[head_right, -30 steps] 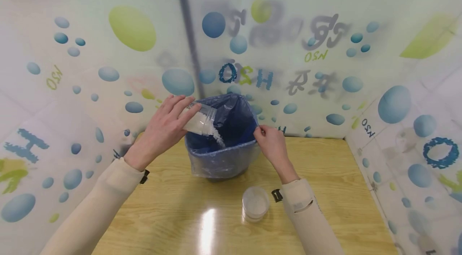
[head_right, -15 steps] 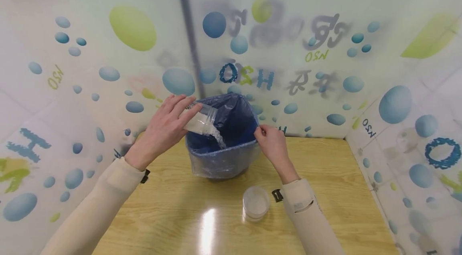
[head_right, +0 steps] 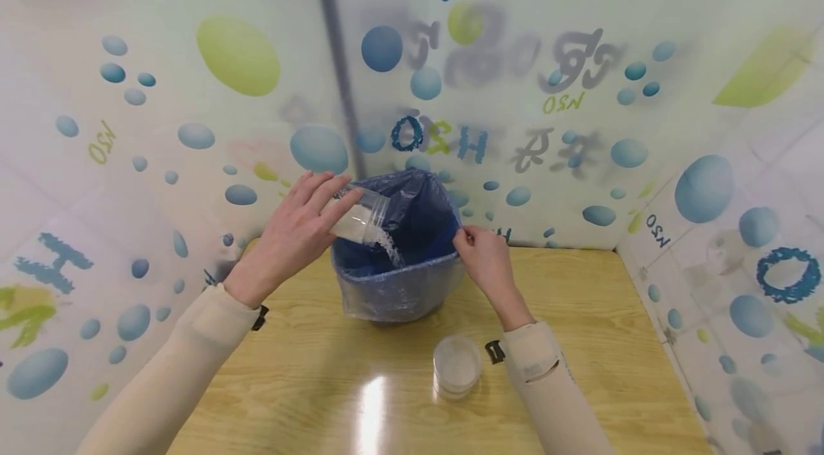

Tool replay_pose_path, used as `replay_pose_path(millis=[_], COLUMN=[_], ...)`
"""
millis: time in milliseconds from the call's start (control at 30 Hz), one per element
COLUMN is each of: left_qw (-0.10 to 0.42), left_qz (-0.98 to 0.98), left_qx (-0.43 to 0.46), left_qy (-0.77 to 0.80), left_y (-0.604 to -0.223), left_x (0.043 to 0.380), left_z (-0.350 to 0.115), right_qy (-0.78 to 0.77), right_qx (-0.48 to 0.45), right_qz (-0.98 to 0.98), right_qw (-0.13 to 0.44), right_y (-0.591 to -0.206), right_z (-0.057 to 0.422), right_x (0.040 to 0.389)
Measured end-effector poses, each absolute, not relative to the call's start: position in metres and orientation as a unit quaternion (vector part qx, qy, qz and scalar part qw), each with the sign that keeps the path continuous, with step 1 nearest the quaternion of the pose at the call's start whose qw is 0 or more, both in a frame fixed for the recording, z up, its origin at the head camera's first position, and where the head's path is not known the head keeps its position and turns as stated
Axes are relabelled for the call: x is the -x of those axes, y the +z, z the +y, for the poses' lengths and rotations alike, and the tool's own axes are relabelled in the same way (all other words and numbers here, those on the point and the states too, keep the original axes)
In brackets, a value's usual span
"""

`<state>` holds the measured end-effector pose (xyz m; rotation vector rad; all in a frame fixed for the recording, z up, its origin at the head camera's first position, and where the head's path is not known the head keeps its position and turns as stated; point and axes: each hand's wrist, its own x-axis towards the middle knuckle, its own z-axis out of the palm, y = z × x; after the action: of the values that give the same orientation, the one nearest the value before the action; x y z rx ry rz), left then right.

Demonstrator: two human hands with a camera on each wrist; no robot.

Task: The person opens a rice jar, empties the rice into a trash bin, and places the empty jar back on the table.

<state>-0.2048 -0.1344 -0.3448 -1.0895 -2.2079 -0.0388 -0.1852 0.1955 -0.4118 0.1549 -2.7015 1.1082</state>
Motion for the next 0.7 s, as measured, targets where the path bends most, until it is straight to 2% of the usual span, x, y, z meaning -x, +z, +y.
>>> replay_pose_path(millis=[700], left_qw=[0.327], left_qz=[-0.845], left_qx=[0.424], left_qy=[-0.004], left_y=[-0.3440], left_x=[0.2049], left_z=[-0.1313], right_qy=[0.374], right_qx=[-0.055], right_qz=[-0.919], right_qw=[0.110], right_y=[-0.4114], right_z=[0.1960], right_x=[0.1864])
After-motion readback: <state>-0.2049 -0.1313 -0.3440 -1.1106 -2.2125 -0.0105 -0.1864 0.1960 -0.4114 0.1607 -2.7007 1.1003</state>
